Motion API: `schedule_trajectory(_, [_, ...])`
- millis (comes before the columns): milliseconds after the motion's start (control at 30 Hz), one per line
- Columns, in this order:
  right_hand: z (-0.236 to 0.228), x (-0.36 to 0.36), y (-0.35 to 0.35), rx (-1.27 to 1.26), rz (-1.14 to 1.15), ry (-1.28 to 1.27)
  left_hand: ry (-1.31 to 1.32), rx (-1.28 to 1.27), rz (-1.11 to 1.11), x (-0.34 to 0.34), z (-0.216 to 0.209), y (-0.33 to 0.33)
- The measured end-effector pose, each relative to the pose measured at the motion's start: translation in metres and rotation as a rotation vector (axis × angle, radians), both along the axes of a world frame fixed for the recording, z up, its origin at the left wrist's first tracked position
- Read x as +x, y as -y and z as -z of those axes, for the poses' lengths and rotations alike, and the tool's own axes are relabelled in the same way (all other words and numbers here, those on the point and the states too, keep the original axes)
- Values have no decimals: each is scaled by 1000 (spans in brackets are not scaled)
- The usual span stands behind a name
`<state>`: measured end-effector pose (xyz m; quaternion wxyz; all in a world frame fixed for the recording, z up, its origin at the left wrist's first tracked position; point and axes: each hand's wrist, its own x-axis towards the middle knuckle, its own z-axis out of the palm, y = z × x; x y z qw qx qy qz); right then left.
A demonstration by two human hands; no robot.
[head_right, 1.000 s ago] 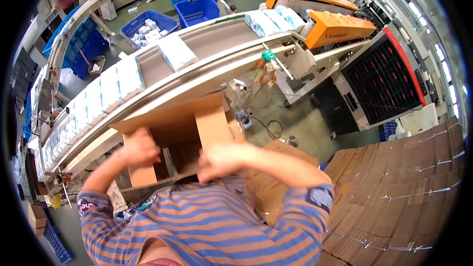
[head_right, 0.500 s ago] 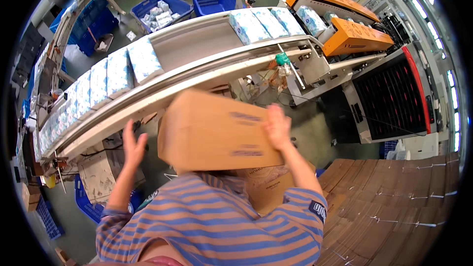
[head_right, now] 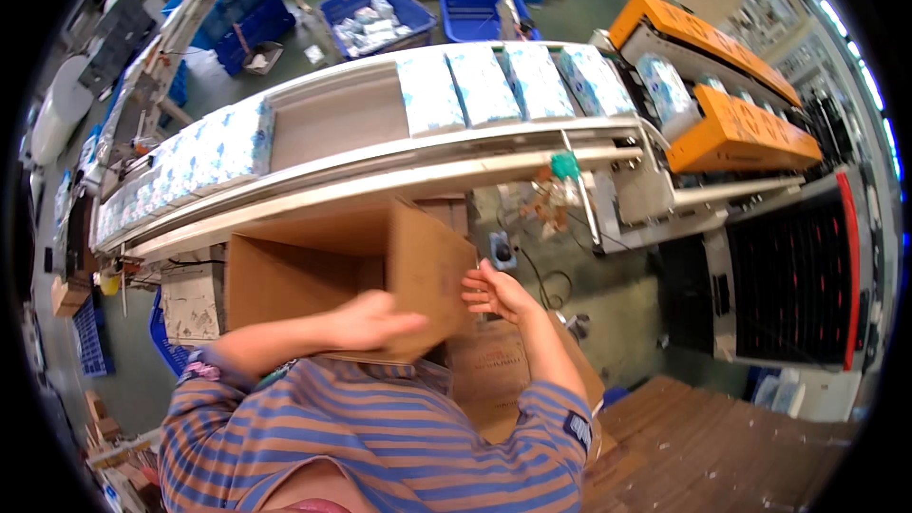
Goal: The person repeatedly picks up small, individually wrapped packages from a conveyor belt and places them into a cardboard box. The person handles the packages one by one, arranging them in rows within the box. The person also moves the cardboard box to different positions on the floor to continue the packing process.
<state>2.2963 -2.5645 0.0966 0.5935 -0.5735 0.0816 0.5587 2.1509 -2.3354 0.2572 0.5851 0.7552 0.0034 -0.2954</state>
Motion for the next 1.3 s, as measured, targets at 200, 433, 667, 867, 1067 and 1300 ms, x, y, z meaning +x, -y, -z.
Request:
schedule_trajectory(200, [-55, 0, -37, -551, -154, 1179, 635, 1005, 340, -16, 41, -111])
schedule_trajectory(433, [-21, 76, 15, -1111, -416, 1161, 716, 950, -337, -64, 171, -143])
schedule_trajectory(667, [-148, 68, -176, 17, -240, 2034, 512, 1079, -617, 173, 58, -151])
schedule_trajectory(867, [-139, 47, -193, 300, -200, 1825, 460, 1032, -798, 140, 75, -218])
schedule_trajectory(1067, [-151, 26, -264, 530, 195, 1452, 1428, 1003, -878, 106, 13, -151])
schedule_trajectory(1300, [-295, 95, -162, 772, 945, 1576, 1360, 955, -952, 28, -22, -190])
